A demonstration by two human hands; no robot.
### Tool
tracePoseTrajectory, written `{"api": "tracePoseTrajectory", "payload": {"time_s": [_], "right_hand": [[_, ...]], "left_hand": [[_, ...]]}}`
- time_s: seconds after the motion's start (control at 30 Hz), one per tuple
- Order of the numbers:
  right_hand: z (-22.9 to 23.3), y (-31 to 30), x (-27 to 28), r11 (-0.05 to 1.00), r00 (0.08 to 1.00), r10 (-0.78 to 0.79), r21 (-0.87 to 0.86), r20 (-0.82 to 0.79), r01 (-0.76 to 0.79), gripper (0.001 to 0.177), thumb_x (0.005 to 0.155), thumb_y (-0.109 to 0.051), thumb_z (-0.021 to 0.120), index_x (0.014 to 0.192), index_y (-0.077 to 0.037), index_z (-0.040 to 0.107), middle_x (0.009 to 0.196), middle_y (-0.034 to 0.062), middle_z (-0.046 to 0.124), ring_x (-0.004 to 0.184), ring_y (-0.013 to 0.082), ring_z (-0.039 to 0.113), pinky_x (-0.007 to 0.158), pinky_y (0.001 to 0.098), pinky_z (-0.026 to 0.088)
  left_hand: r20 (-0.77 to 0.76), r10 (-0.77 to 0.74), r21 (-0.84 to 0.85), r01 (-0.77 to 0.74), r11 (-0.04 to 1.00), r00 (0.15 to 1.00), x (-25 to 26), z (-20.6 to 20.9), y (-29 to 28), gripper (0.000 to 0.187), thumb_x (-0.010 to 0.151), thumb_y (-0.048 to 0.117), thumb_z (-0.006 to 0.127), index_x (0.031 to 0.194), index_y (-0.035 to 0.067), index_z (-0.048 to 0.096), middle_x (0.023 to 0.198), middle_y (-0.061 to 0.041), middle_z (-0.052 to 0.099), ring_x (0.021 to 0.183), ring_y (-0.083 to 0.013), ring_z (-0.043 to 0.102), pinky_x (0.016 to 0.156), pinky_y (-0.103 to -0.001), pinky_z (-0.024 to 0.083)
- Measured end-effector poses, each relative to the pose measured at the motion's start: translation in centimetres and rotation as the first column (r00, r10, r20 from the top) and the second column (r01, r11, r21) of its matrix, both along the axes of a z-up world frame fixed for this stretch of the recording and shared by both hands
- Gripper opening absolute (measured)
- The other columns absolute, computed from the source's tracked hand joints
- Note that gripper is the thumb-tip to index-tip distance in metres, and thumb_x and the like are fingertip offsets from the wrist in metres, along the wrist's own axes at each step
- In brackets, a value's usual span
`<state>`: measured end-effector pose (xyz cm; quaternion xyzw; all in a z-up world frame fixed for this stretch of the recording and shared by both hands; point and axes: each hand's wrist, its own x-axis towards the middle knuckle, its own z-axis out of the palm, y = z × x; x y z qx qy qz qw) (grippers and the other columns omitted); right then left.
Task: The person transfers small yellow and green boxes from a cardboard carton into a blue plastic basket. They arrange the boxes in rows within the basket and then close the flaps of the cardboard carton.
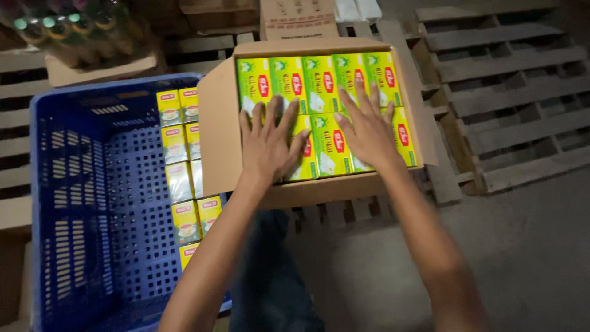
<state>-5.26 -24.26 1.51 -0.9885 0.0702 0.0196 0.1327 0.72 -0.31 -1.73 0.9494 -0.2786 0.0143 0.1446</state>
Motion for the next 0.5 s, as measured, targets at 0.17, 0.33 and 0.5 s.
{"api": "tracePoseTrajectory", "payload": {"time_s": [0.17,0.33,0.5], "right_hand": [[-1.1,3.7,2.0,0.994,0.997,-0.030,-0.104,-0.065,0.023,0.069,0.117,-0.061,0.030,0.180,-0.038,0.015,0.187,0.0112,0.007,0.167,0.0525,-0.005,0.104,0.1005,-0.003],[-0.8,4.4,2.3,0.989,0.995,-0.047,-0.141,-0.089,0.034,0.068,0.117,-0.060,0.026,0.179,-0.036,0.014,0.188,0.0053,0.005,0.168,0.0506,-0.002,0.108,0.0999,0.001],[-0.7,4.6,2.5,0.984,0.991,-0.072,-0.173,-0.109,0.053,0.066,0.117,-0.058,0.026,0.178,-0.037,0.016,0.188,0.0030,0.008,0.169,0.0491,0.000,0.109,0.0994,0.000]], "left_hand": [[-0.137,-0.009,0.019,0.012,1.000,0.991,-0.2,2.3,-0.3,0.068,0.115,0.058,0.018,0.179,0.036,0.021,0.187,-0.008,0.016,0.172,-0.0376,0.005,0.134,-0.066,0.007],[-0.142,-0.016,0.056,0.024,0.998,0.990,-0.2,2.7,-0.2,0.066,0.116,0.054,0.018,0.179,0.034,0.018,0.188,-0.007,0.014,0.172,-0.0374,0.004,0.134,-0.066,0.007],[-0.153,-0.006,0.032,0.011,0.999,0.988,-0.1,2.7,-0.3,0.067,0.116,0.053,0.015,0.179,0.032,0.020,0.187,-0.007,0.016,0.172,-0.0367,0.006,0.134,-0.065,0.007]]}}
